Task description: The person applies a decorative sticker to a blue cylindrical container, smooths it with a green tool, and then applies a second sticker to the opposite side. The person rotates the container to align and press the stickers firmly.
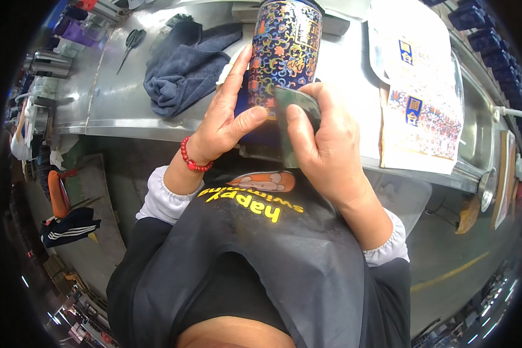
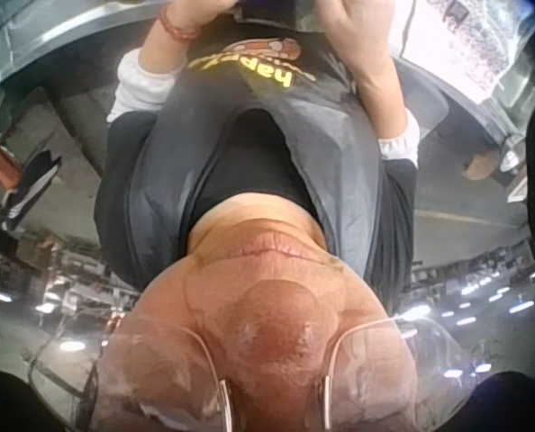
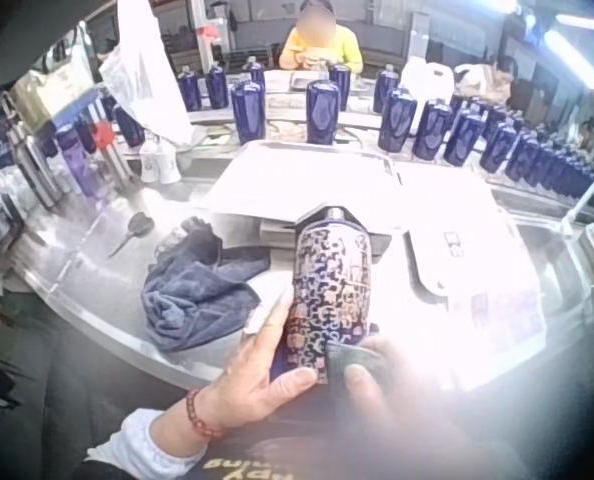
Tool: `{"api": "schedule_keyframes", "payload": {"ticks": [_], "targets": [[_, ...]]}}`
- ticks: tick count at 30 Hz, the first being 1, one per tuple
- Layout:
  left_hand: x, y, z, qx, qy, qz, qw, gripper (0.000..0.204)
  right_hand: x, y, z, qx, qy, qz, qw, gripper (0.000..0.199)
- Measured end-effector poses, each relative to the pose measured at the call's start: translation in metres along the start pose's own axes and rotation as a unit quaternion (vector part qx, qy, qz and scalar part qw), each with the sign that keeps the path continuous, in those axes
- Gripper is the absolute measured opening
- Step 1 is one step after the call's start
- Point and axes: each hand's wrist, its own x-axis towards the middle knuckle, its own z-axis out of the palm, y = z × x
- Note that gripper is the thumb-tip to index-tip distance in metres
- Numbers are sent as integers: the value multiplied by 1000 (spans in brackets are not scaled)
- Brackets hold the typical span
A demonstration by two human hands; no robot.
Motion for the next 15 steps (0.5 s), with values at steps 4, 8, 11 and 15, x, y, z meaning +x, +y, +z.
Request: {"api": "schedule_keyframes", "payload": {"ticks": [4,8,11,15], "targets": [[0,-2,0,10,6,5,1000,93,2,-1,-3,26,-8,10,1000,18],[-5,-2,-5,-9,-12,8,1000,100,1,4,-3,64,24,48,996,18],[-5,-1,-9,161,-7,35,986,105,0,4,-6,14,1,20,1000,18],[-3,7,-16,360,-3,64,931,106,4,1,-18,99,-59,98,988,25]]}}
